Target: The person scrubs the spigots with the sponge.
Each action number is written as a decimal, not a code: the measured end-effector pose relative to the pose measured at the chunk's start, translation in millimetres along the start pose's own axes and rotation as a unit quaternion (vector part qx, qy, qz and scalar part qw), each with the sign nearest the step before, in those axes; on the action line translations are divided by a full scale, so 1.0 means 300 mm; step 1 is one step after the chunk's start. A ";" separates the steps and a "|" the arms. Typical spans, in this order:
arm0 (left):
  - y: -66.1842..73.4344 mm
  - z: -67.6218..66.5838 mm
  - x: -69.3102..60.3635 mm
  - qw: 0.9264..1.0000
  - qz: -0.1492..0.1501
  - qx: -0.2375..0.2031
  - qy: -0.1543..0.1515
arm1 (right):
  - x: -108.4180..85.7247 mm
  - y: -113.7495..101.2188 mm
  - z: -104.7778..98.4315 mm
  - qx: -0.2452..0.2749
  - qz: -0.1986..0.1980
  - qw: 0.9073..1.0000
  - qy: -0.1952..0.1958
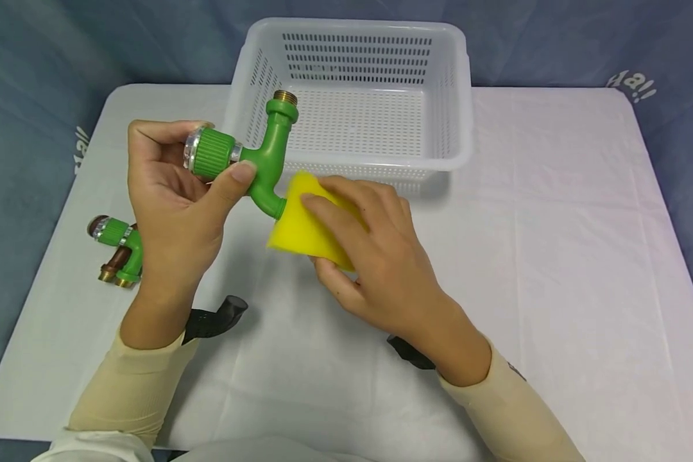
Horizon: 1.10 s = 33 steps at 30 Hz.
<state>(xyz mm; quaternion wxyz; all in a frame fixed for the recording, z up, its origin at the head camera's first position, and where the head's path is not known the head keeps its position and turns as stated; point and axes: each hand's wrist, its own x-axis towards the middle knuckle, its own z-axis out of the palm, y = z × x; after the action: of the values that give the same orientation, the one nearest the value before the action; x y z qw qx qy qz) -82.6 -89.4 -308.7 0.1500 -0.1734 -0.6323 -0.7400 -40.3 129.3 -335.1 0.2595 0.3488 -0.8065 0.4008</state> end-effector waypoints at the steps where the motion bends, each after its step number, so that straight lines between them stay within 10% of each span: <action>1: 0.001 0.000 -0.002 1.000 -0.002 -0.001 -0.001 | 0.001 0.002 -0.001 -0.004 0.002 1.000 0.002; 21: -0.004 0.014 -0.017 1.000 0.002 -0.001 -0.024 | -0.007 0.010 -0.002 0.017 0.007 1.000 -0.016; 33: -0.025 0.047 -0.041 0.999 0.033 0.019 -0.036 | -0.005 -0.003 0.004 0.027 0.004 0.999 0.035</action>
<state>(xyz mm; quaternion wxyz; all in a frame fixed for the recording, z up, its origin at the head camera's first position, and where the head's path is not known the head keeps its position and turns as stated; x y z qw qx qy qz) -74.0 -74.3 -319.0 0.1550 -0.2180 -0.6452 -0.7156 -38.8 128.4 -336.6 0.2764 0.3379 -0.7873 0.4355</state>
